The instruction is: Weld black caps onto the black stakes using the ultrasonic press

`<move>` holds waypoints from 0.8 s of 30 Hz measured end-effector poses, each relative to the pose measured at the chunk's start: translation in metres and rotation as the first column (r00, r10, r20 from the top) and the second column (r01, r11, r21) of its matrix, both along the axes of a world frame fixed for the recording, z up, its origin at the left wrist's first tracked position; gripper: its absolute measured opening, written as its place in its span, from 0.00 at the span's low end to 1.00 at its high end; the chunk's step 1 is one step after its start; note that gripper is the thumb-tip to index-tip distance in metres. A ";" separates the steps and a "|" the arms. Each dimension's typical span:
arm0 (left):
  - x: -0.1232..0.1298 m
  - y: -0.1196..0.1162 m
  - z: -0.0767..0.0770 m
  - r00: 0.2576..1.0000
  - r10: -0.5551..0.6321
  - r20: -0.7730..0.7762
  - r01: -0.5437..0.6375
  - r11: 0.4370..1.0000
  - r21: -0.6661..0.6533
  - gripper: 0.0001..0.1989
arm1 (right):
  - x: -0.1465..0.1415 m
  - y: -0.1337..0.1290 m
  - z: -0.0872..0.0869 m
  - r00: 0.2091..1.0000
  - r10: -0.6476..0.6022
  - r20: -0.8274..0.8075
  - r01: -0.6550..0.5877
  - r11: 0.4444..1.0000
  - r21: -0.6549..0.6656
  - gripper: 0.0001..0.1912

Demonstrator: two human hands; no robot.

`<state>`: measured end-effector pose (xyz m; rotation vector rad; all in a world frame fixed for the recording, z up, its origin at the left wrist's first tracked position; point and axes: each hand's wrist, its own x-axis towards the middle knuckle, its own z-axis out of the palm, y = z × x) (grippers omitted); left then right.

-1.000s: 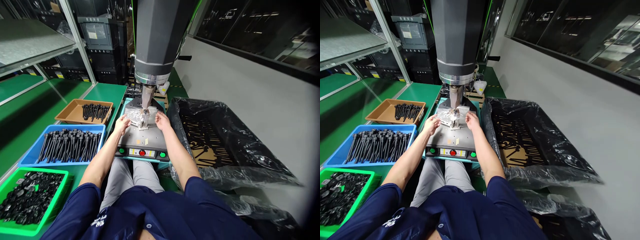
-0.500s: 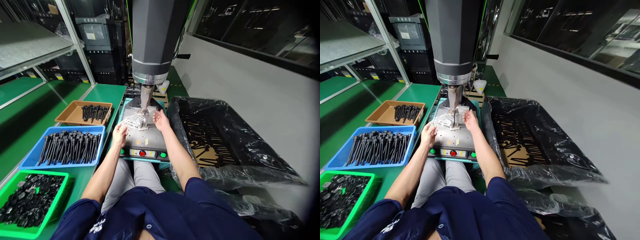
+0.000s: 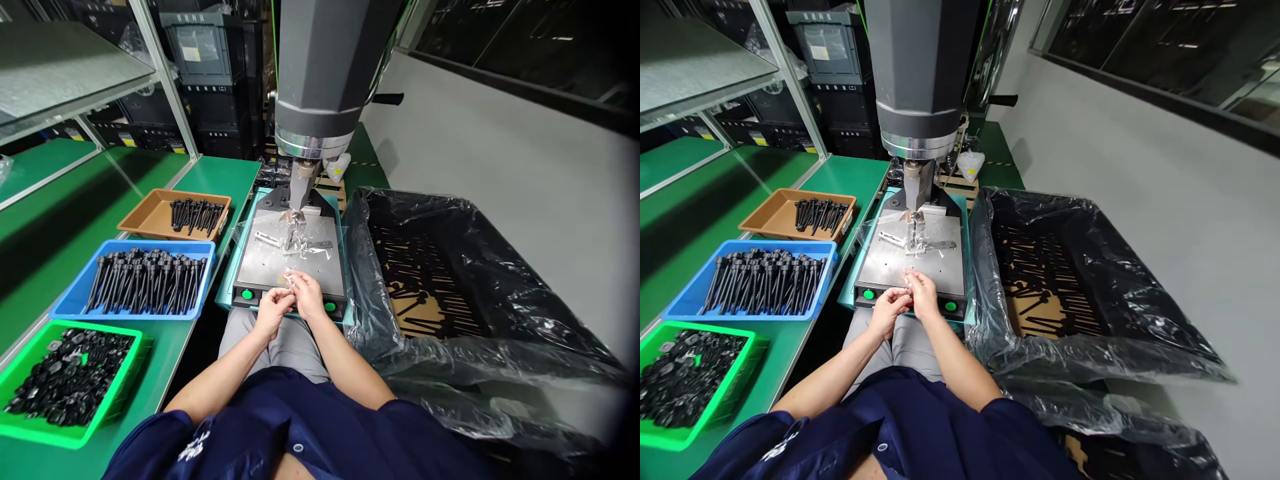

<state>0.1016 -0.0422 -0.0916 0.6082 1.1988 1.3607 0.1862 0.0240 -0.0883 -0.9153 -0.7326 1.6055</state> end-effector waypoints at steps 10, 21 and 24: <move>-0.097 0.066 0.055 0.750 0.283 -0.598 -0.081 0.936 0.341 0.10 | 0.114 0.047 0.046 0.964 0.259 -0.065 -0.264 0.961 -0.081 0.11; -0.140 0.201 0.043 0.552 0.008 -0.834 -0.082 0.996 -0.044 0.24 | 0.118 0.079 0.069 0.951 -0.092 0.297 0.121 0.989 -0.082 0.10; -0.152 0.204 0.023 0.601 0.018 -0.799 -0.196 0.972 -0.126 0.25 | 0.119 0.089 0.077 0.937 -0.145 0.316 0.176 0.982 -0.070 0.09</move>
